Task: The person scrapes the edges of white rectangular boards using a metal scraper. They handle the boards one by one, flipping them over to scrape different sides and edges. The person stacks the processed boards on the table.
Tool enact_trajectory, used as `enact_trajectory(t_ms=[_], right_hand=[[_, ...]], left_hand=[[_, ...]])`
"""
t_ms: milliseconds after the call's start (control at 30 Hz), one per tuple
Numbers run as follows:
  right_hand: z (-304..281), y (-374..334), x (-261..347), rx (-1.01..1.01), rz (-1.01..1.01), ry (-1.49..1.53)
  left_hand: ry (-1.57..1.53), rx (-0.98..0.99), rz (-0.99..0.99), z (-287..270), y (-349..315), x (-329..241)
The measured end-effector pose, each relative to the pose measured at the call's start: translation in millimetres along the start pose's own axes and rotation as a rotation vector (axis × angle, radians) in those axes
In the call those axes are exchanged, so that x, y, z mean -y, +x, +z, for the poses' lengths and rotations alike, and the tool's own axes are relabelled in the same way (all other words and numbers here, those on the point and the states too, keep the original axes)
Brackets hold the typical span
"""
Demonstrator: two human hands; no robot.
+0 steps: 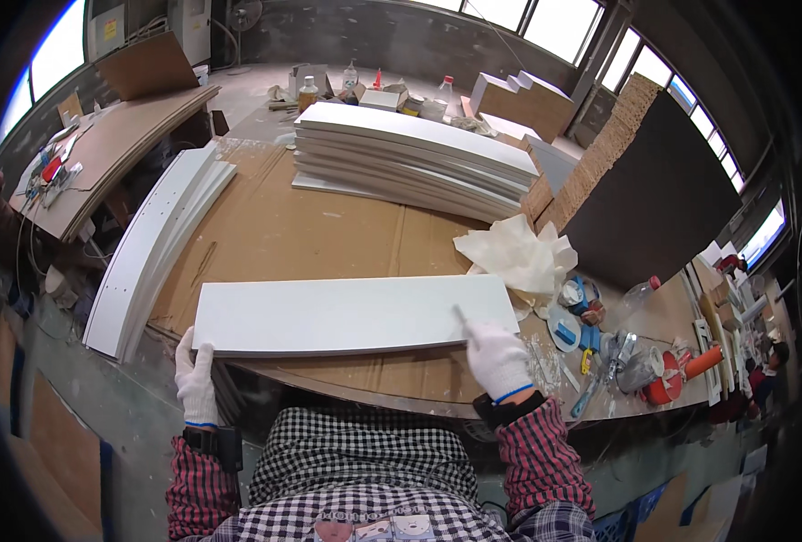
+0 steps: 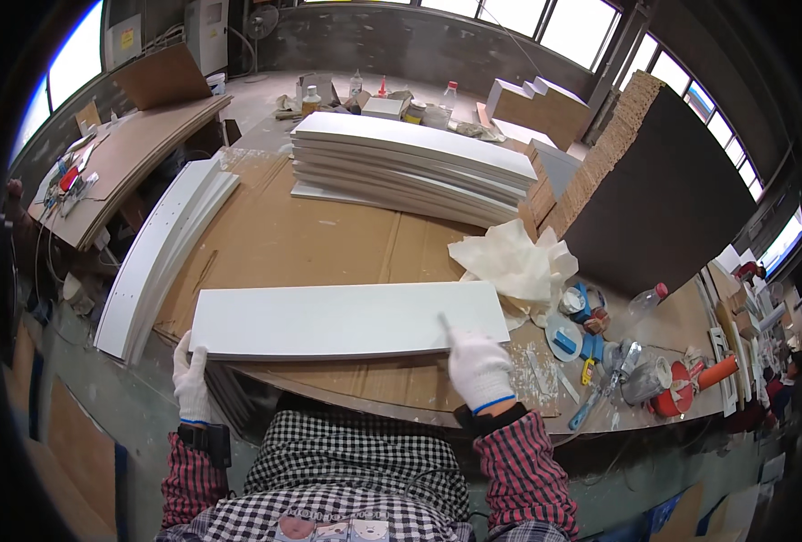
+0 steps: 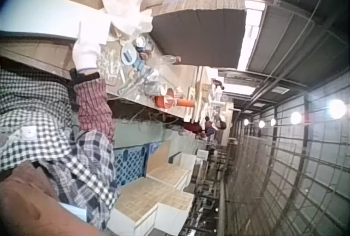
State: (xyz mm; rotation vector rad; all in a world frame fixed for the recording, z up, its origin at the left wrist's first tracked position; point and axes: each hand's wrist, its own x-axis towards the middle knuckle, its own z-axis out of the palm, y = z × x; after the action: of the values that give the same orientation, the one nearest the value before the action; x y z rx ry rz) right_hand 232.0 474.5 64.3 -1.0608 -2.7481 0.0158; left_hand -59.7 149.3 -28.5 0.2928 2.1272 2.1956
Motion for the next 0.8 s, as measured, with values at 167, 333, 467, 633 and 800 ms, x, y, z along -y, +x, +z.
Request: enact_trajectory(t_ms=[167, 333, 467, 633, 800], right_hand=[[0.3, 20.9, 9.4, -0.040, -0.010, 0.141], [10.1, 67.0, -59.4, 0.022, 0.411, -0.116], [21.8, 75.7, -43.4, 0.097, 0.434, -0.130], [21.8, 79.1, 40.1, 0.194, 0.292, -0.058], [27.2, 54.6, 132.3, 0.097, -0.098, 0.085]], left_hand=[[0.001, 0.008, 0.017, -3.9, -1.0, 0.4], [0.041, 0.001, 0.006, 0.6, -4.1, -6.6], [-0.012, 0.000, -0.004, -2.3, -2.9, -0.7], [-0.027, -0.010, -0.002, -1.0, -5.1, -4.1], [0.021, -0.033, 0.002, 3.7, -3.7, -4.4]])
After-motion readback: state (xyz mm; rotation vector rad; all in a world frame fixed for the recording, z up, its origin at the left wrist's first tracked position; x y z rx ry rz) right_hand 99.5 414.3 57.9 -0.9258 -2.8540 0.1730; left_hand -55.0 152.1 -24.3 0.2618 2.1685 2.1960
